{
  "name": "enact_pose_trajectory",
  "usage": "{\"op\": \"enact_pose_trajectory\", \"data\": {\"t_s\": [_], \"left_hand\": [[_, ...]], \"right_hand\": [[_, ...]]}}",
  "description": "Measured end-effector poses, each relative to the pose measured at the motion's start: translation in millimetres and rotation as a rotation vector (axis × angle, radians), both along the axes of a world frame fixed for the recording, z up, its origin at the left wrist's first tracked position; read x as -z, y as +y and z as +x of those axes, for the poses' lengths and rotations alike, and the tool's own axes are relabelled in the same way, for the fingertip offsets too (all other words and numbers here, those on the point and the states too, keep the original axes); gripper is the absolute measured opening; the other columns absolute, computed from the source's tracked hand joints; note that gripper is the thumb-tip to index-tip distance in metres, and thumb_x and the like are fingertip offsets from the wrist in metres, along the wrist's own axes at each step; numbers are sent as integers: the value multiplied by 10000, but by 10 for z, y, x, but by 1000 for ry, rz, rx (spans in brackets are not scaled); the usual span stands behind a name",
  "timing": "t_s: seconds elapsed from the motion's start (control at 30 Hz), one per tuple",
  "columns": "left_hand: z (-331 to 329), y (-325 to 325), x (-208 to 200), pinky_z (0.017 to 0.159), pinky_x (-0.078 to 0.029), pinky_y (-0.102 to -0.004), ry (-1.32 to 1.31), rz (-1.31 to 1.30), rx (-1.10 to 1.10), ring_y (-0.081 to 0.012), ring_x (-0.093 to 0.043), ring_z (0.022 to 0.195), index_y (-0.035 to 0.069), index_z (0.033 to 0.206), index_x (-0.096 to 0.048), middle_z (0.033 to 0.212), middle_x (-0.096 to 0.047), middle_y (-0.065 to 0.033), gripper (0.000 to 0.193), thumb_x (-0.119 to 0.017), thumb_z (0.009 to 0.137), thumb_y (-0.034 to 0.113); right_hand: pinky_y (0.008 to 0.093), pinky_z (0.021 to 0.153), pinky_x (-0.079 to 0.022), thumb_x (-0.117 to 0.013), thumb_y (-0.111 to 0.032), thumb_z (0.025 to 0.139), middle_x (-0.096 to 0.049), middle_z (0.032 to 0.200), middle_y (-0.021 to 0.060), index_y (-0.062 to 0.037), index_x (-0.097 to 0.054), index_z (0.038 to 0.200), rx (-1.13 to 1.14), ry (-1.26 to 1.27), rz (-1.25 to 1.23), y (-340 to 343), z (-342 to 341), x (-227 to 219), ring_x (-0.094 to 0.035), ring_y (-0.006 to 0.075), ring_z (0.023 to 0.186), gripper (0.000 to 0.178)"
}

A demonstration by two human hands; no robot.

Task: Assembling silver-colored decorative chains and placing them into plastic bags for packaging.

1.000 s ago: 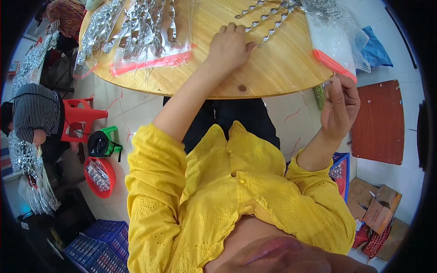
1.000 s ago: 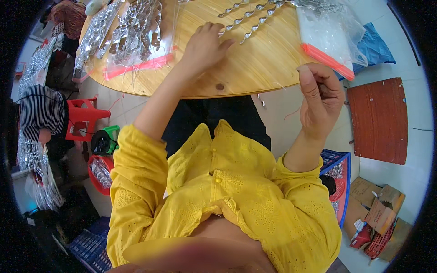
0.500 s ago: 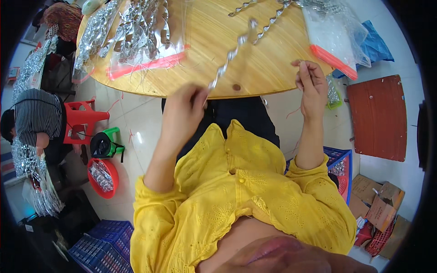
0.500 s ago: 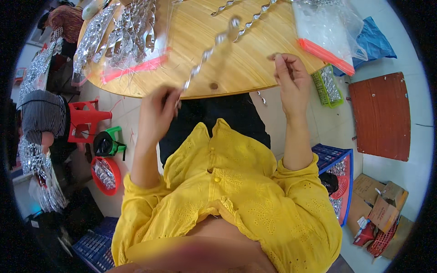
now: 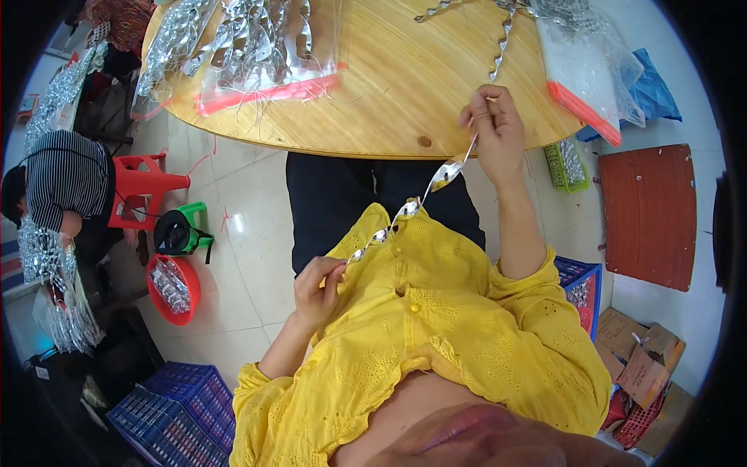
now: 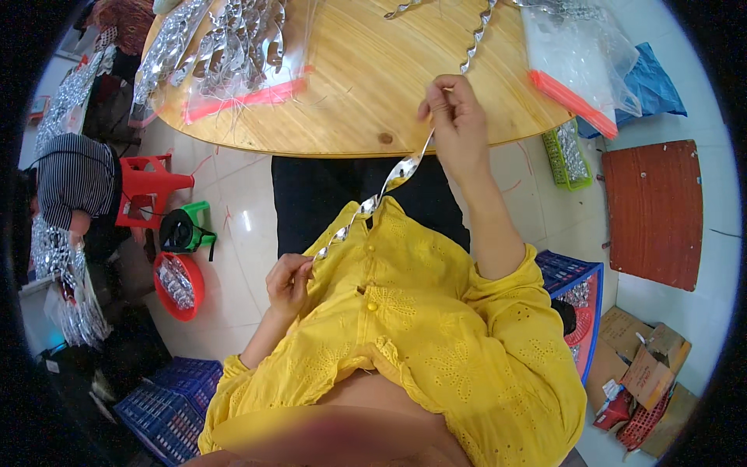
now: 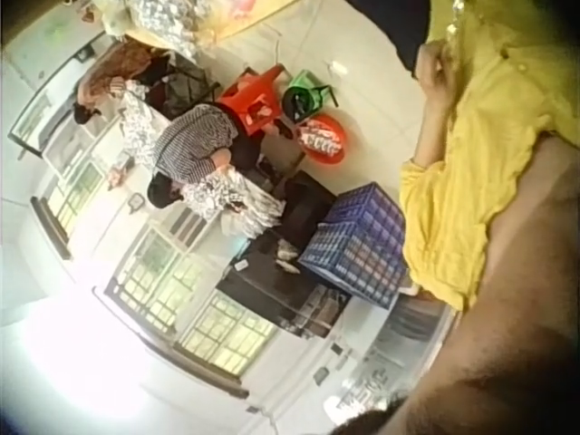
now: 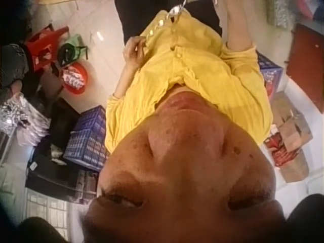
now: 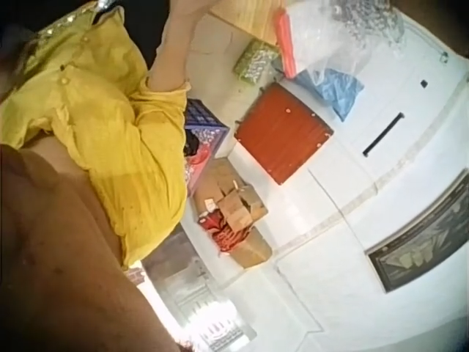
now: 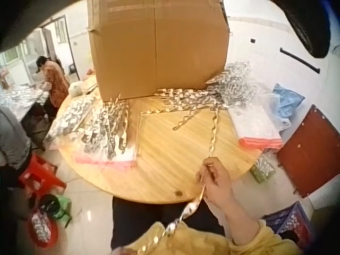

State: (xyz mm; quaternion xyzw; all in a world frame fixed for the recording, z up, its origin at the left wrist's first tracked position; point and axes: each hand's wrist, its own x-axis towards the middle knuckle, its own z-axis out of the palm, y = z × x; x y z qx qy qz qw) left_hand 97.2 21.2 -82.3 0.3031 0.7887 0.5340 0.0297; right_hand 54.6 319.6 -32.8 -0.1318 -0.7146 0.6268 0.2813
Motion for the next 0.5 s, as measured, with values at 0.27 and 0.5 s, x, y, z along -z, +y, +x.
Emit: {"op": "enact_pose_trajectory", "data": {"t_s": [0.27, 0.5], "left_hand": [[-601, 570, -373, 635, -427, -240, -645, 271, 185, -125, -532, 707, -10, 991, -524, 807, -570, -45, 296, -361, 894, 217], [-793, 686, -613, 441, -257, -137, -874, 509, 168, -14, -379, 517, 29, 948, -577, 649, -484, 34, 309, -435, 864, 290]], "right_hand": [[176, 504, -361, -502, -53, 814, -490, 699, 17, -29, -483, 850, -186, 209, 327, -959, -28, 67, -437, 57, 581, 48], [167, 497, -386, -558, -31, 775, -536, 741, 33, 12, -552, 809, -167, 177, -12, -806, -3, -180, -477, 59, 562, 55]]}}
